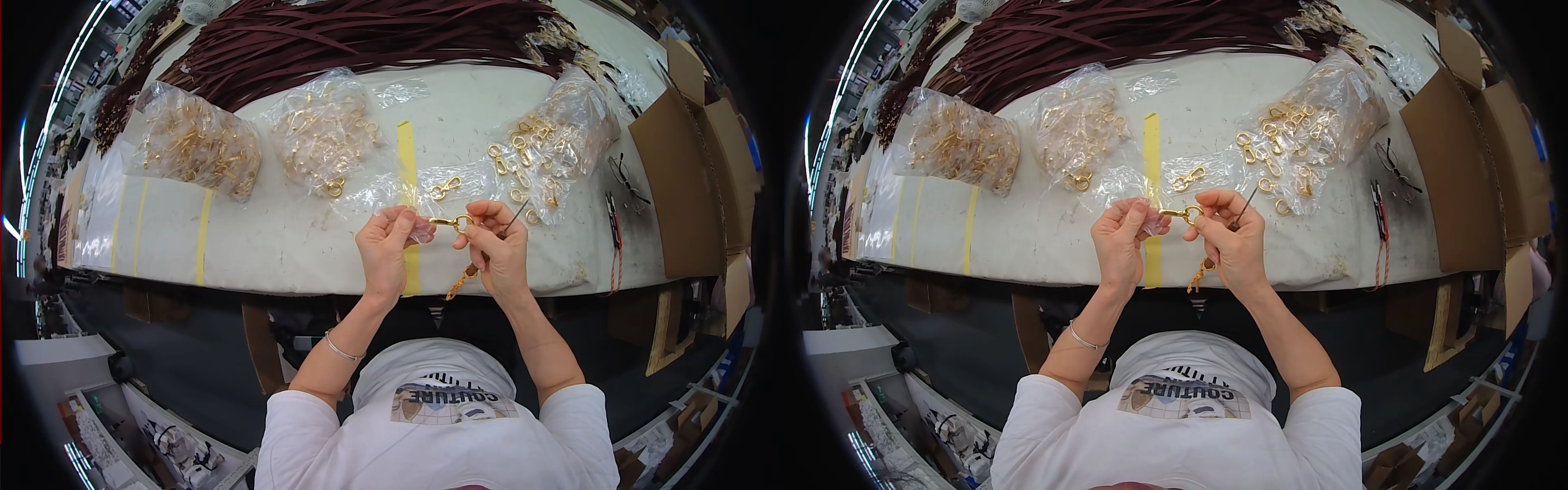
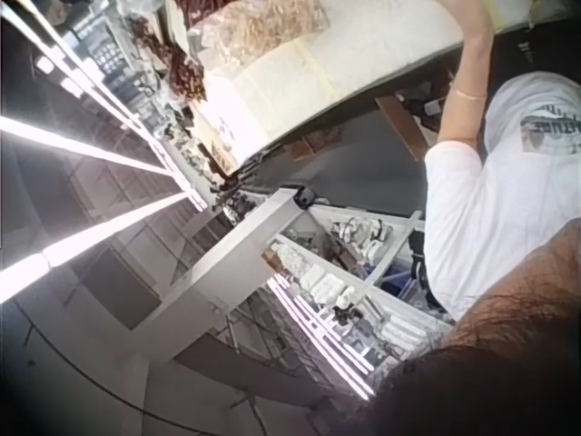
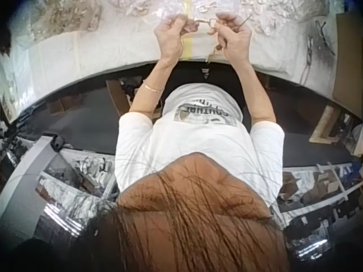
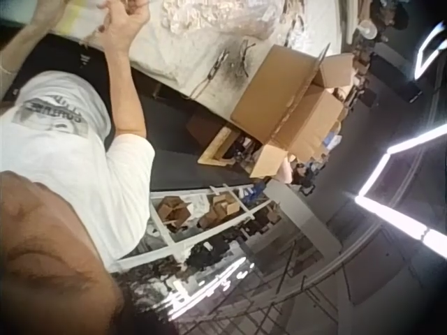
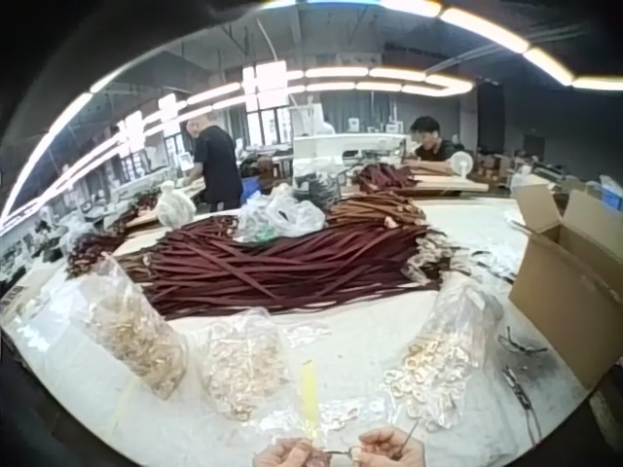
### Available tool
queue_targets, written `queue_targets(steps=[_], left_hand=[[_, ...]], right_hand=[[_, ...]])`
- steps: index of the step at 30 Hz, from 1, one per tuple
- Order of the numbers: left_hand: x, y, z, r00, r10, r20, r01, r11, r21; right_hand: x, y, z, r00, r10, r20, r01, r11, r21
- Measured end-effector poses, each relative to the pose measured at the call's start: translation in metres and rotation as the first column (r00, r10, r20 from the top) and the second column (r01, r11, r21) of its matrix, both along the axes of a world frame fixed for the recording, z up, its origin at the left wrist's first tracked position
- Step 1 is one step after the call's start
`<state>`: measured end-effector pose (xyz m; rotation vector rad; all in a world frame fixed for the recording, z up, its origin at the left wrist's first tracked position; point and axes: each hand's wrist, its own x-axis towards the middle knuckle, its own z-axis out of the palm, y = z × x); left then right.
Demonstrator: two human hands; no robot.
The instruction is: Assembling gold-colored metal clasps onto leather straps and thin chains in a workshop.
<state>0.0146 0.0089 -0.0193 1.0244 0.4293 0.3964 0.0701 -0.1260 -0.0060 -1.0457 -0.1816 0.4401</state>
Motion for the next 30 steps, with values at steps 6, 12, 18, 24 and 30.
queue_targets(steps=[6,12,18,24,30], left_hand=[[-0.001,0.001,0.000,1.000,-0.020,-0.004,0.020,0.998,0.062],[-0.003,-0.005,0.008,0.978,-0.207,-0.021,0.197,0.956,-0.218],[-0.005,-0.013,-0.001,0.954,-0.301,-0.011,0.280,0.901,-0.332],[0.001,-0.011,-0.006,0.919,-0.395,0.003,0.387,0.898,-0.208],[-0.002,-0.009,-0.010,0.947,-0.320,-0.019,0.320,0.945,0.072]], right_hand=[[-0.007,0.004,-0.003,0.973,-0.073,0.220,0.106,0.985,-0.138],[-0.002,0.002,-0.021,0.635,-0.065,0.770,0.332,0.923,-0.196],[-0.006,0.003,-0.027,0.707,-0.113,0.698,0.310,0.937,-0.163],[-0.006,0.002,-0.009,0.994,-0.106,0.040,0.108,0.994,-0.029],[-0.003,0.002,0.003,0.918,0.077,-0.388,-0.038,0.993,0.109]])
